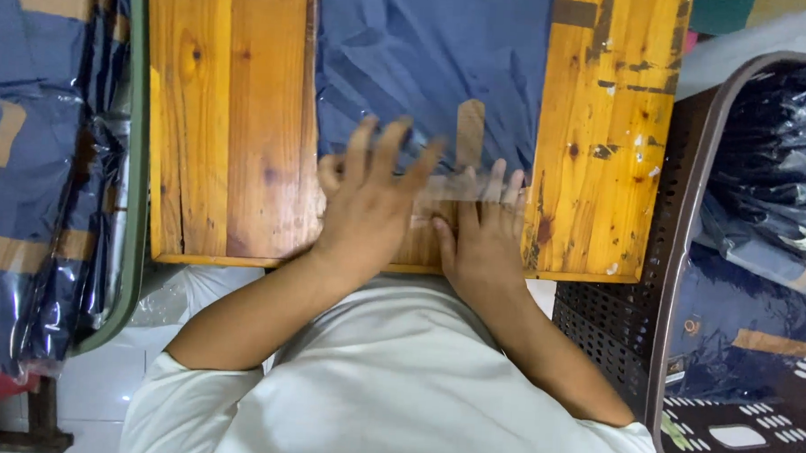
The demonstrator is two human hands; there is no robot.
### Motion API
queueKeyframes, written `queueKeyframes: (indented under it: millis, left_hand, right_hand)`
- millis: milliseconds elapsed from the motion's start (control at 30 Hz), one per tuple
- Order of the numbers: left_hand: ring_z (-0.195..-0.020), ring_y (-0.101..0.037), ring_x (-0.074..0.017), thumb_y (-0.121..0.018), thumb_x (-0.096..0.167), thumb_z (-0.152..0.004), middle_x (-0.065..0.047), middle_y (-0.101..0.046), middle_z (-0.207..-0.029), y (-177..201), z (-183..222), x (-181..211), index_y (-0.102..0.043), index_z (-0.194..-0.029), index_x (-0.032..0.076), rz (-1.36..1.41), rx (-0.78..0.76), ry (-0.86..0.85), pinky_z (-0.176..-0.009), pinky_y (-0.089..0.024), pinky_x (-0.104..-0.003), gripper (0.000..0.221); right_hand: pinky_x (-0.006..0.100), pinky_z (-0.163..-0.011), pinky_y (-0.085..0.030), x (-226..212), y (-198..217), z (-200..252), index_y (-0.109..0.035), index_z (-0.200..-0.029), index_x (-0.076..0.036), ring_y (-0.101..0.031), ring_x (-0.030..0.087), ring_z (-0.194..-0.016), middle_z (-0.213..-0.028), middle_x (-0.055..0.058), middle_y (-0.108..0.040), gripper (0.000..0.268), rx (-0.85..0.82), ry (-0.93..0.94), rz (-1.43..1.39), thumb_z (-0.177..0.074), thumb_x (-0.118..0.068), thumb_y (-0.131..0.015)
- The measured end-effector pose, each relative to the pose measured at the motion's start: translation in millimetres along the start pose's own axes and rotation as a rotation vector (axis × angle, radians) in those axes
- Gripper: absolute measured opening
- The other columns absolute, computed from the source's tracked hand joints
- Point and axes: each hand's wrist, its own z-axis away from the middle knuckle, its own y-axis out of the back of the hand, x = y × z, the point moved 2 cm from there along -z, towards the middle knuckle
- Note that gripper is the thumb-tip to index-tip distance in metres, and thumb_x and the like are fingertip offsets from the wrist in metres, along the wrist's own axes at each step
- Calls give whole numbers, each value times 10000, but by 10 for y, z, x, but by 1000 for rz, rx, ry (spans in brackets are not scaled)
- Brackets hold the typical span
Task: Placing a folded blue shirt into a plastic bag and sealing the adhesive flap
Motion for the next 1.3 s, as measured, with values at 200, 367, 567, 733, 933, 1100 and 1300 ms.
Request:
queueKeyframes:
  millis: [200,367,567,733,933,1100,1300]
  left_hand:
    - [-1591,-75,-384,-738,59,-882,-87,-130,-1742,-294,-244,157,-390,-1621,292,67,-566,-199,-1185,-135,-703,849]
    - [-1505,-390,-335,-625,256,-1029,-115,-409,-1634,-573,-155,-20,-525,-1512,287,25,-305,-205,-1089,-294,-696,494]
    - [-1504,-388,-346,-632,237,-1026,-128,-410,-1639,-589,-145,-35,-435,-1586,306,-10,-320,-247,-1071,-288,-700,598]
    - [-1492,-404,-352,-658,179,-1006,-143,-426,-1626,-700,-115,-50,-484,-1561,285,-49,-246,-225,-1069,-315,-677,592]
    - [-1537,-277,-428,-692,182,-975,-214,-252,-1685,-451,-147,-128,-467,-1578,237,-101,-319,-115,-1128,-331,-629,646]
    - [-1556,-182,-456,-674,61,-895,-220,-190,-1707,-123,131,-420,-408,-1608,227,-45,-554,7,-1169,-242,-647,779]
    - [-1489,-415,-413,-660,46,-958,-228,-425,-1620,-83,423,-865,-684,-1428,190,-1,-96,-9,-1098,-429,-437,492]
  right_hand:
    - [651,-1223,-48,-13,87,-38,-317,-1630,-188,41,582,-1506,-1696,237,-57,750,-236,-138,31,-1024,-604,-467]
    - [653,-1214,-127,47,133,20,-275,-1642,-184,-115,547,-1525,-1709,220,-108,736,-248,-103,119,-1040,-575,-435]
    - [670,-1170,145,134,126,46,-200,-1652,-123,-126,420,-1570,-1692,271,-153,882,-292,-196,95,-1011,-698,-388]
    - [767,-1136,111,262,162,-95,-244,-1643,-113,-122,338,-1588,-1705,211,-193,832,-263,-200,96,-1033,-668,-359]
    - [696,-1173,98,408,290,-168,-422,-1571,-51,-180,330,-1583,-1690,209,-272,743,-179,-65,21,-1068,-597,-440]
    - [693,-1183,-19,599,297,-26,-482,-1544,-118,-384,280,-1495,-1551,123,-498,682,-236,36,-11,-1011,-538,-552]
    - [344,-860,-453,665,429,-150,-767,-1103,-178,-668,178,-866,-919,-57,-681,340,390,200,-88,-866,-382,-900]
